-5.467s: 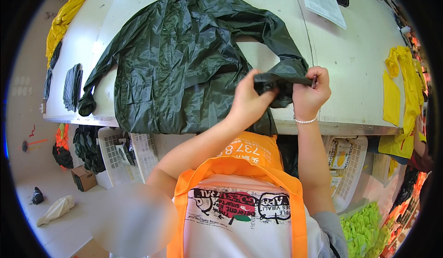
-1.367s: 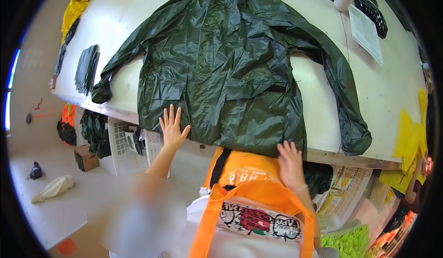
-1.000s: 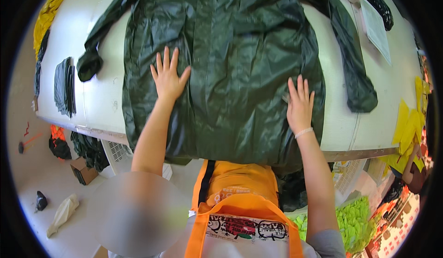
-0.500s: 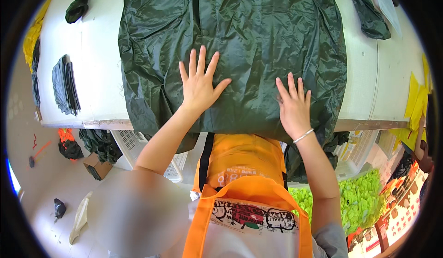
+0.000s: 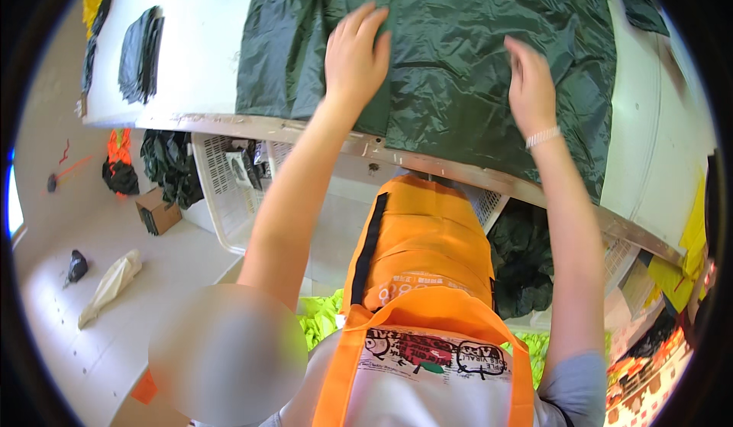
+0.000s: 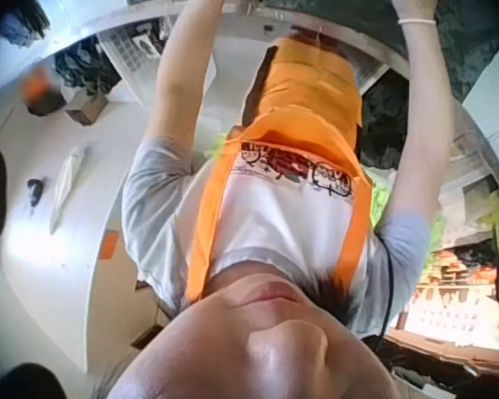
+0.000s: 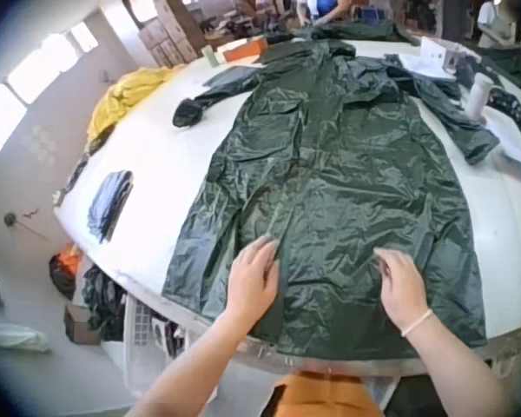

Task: The person folds a dark green jacket on a white table. They smooth the jacket, fold the sleeves inward, fold the sides, and then fold the jacket in half. The person uses scissors to trim a small piece of fabric from the jacket before completing the fold.

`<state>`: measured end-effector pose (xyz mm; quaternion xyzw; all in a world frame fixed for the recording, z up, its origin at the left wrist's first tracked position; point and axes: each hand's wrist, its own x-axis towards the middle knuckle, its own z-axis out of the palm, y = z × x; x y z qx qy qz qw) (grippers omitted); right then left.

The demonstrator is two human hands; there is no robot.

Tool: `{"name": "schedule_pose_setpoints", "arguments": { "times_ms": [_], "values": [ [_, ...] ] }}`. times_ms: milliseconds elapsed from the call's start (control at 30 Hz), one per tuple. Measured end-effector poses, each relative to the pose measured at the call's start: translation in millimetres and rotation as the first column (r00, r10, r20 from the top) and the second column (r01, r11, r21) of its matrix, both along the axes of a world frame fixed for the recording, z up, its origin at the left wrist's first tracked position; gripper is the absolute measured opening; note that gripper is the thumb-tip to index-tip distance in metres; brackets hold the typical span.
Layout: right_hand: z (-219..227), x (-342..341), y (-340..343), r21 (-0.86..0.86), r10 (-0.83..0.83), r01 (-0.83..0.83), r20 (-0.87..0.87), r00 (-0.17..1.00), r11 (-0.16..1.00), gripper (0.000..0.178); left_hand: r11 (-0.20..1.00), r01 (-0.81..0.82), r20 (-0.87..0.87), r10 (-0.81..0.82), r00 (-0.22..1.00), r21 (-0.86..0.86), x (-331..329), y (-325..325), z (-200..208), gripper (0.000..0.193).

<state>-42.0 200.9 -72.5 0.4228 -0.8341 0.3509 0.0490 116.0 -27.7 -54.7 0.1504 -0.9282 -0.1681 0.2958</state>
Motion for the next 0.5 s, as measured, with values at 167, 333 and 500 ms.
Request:
{"name": "schedule_pose_setpoints", "arguments": {
  "times_ms": [167,333,500],
  "values": [
    [14,138,6,-0.012,0.233,-0.270,0.548,0.804,0.963,0.028,0.992,-0.112,0.185,0.122,0.975,-0.065,128,36,16,0.042],
    [4,171,-19,0.108,0.246,-0.317,0.418,0.875,0.942,0.032,0.983,-0.159,0.251,0.177,0.952,-0.092,157,13,41,0.051],
    [12,172,-30,0.159,0.181,-0.295,0.499,0.847,0.942,0.026,0.951,0.242,0.431,-0.139,0.892,-0.194,141,2,37,0.027]
  ]
}}
